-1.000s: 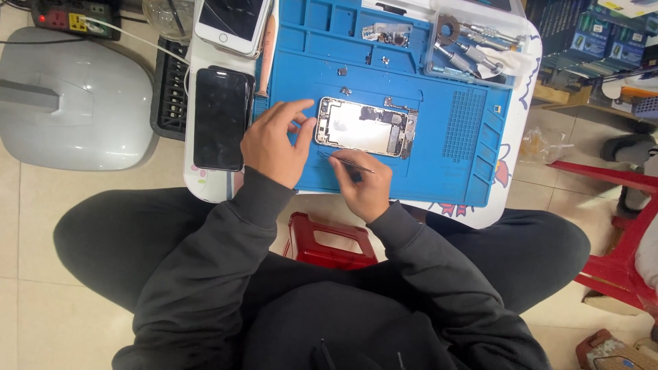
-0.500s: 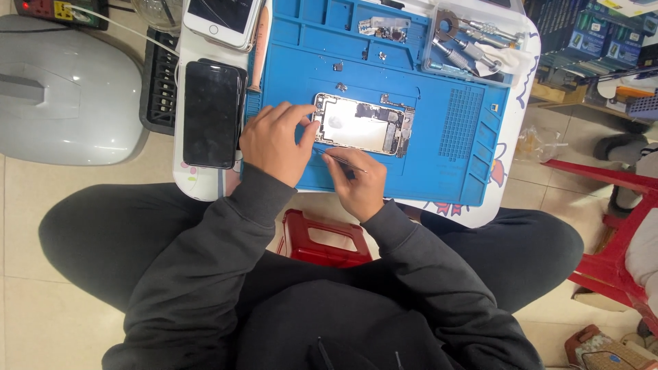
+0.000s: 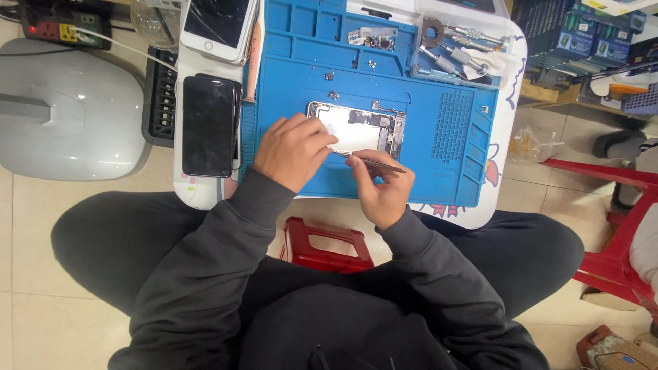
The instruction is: The person uses tweezers and a screwdriver to remove small screws and components from the internal frame of a disassembled smartphone. They carefully lift and place small parts onto a blue work mat while working on the phone's internal structure.
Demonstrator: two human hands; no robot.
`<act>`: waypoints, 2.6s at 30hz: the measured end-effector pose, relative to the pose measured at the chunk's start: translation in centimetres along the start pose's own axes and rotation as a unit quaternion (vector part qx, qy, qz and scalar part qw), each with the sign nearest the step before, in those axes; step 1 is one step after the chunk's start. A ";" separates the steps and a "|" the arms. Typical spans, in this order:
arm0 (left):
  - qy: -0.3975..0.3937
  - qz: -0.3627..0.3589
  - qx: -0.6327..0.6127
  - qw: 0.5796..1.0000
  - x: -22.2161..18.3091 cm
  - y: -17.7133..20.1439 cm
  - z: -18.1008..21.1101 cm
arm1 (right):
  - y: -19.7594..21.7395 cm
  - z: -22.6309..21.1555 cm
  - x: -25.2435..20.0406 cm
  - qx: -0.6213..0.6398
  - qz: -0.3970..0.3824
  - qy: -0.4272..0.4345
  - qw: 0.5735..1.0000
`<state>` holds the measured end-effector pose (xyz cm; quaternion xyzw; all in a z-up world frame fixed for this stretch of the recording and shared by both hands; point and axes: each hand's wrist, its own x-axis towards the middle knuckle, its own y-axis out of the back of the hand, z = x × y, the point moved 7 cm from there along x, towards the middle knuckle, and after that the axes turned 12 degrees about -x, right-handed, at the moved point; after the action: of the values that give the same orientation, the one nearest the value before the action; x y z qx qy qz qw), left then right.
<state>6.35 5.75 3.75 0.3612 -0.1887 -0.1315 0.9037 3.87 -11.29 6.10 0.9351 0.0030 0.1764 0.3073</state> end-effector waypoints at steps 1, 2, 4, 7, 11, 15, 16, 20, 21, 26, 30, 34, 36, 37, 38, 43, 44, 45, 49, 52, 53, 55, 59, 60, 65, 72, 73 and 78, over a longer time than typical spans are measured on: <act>-0.003 0.000 0.001 1.000 0.1 -0.4 0.3 | 0.4 0.2 0.0 -0.001 0.003 0.001 1.000; -0.012 -0.008 -0.007 1.000 0.2 -0.9 0.6 | 0.7 0.6 -0.1 0.012 0.005 -0.015 1.000; -0.022 -0.017 -0.014 1.000 0.4 -1.6 1.2 | 1.3 1.2 -0.4 0.023 0.009 -0.031 0.999; -0.043 -0.009 -0.018 0.999 0.8 -1.9 2.0 | 2.0 1.9 -0.6 0.027 0.014 -0.043 0.999; -0.077 0.014 -0.034 0.996 1.5 -1.4 3.1 | 2.8 3.8 -0.9 0.056 0.005 -0.090 0.994; -0.092 0.024 -0.048 0.994 2.1 -1.2 4.6 | 3.8 4.4 -1.0 0.088 0.003 -0.136 0.987; -0.096 0.023 -0.047 0.994 2.3 -1.4 4.7 | 4.2 4.4 -0.8 0.088 0.008 -0.136 0.987; -0.090 0.048 -0.068 0.992 2.7 -1.6 5.1 | 5.4 5.0 -0.7 0.095 0.024 -0.140 0.985; -0.081 0.076 -0.091 0.990 2.9 -1.2 5.2 | 5.9 5.1 -0.6 0.094 0.044 -0.128 0.986; -0.033 0.111 -0.228 0.967 3.5 -1.4 5.0 | 9.8 2.9 0.8 0.062 0.078 -0.042 0.994; -0.012 0.124 -0.302 0.945 3.5 -1.2 4.9 | 11.3 0.4 1.3 0.047 0.084 0.009 0.995; -0.033 0.135 -0.330 0.934 3.8 -0.3 6.2 | 11.3 -0.5 0.7 0.058 0.081 0.054 0.994; -0.031 0.138 -0.331 0.933 3.7 -0.4 6.4 | 11.0 -0.8 0.6 0.045 0.070 0.068 0.994; -0.030 0.138 -0.333 0.932 3.6 -0.5 6.4 | 10.9 -0.8 0.5 0.044 0.069 0.068 0.994; -0.040 0.138 -0.336 0.931 3.6 -0.5 6.4 | 10.8 -0.9 0.5 0.046 0.065 0.078 0.994; -0.053 0.139 -0.351 0.924 3.3 -0.6 6.5 | 10.4 -1.2 0.5 0.026 0.046 0.102 0.993; -0.057 0.140 -0.354 0.923 3.3 -0.5 6.5 | 10.4 -1.3 0.6 0.029 0.044 0.108 0.993; -0.060 0.141 -0.356 0.922 3.2 -0.5 6.6 | 10.3 -1.5 0.7 0.031 0.043 0.114 0.992; -0.065 0.143 -0.357 0.921 3.0 -0.3 6.9 | 10.1 -1.1 0.3 0.031 0.044 0.119 0.991; -0.066 0.144 -0.357 0.920 3.0 -0.4 6.7 | 10.0 -0.8 0.3 0.032 0.042 0.117 0.992; -0.065 0.142 -0.359 0.920 3.0 -0.4 6.7 | 10.0 -0.9 0.3 0.030 0.040 0.116 0.992; -0.063 0.140 -0.359 0.921 2.9 -0.5 6.8 | 9.9 -0.9 0.2 0.028 0.037 0.116 0.992; -0.058 0.142 -0.361 0.920 3.0 -0.6 6.7 | 9.9 -0.8 0.2 0.024 0.036 0.112 0.993; -0.058 0.139 -0.366 0.918 3.0 -0.6 6.8 | 9.9 -0.8 0.2 0.023 0.035 0.112 0.993; -0.047 0.137 -0.365 0.920 3.0 -1.0 6.6 | 9.9 -0.6 0.2 0.014 0.042 0.115 0.992; -0.012 0.084 -0.293 0.952 3.0 -2.1 5.5 | 9.4 0.7 0.3 0.002 0.043 0.054 0.998; -0.012 0.083 -0.293 0.952 2.9 -2.3 5.3 | 9.2 1.3 0.3 0.002 0.043 0.053 0.998; -0.055 0.006 -0.037 0.998 2.2 -4.6 5.0 | 7.8 4.8 -0.3 -0.033 -0.002 -0.023 0.999</act>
<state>5.71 -1.37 4.38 0.3192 -0.2349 -0.1528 0.9053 4.43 -20.37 6.90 0.9284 -0.0076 0.1542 0.3380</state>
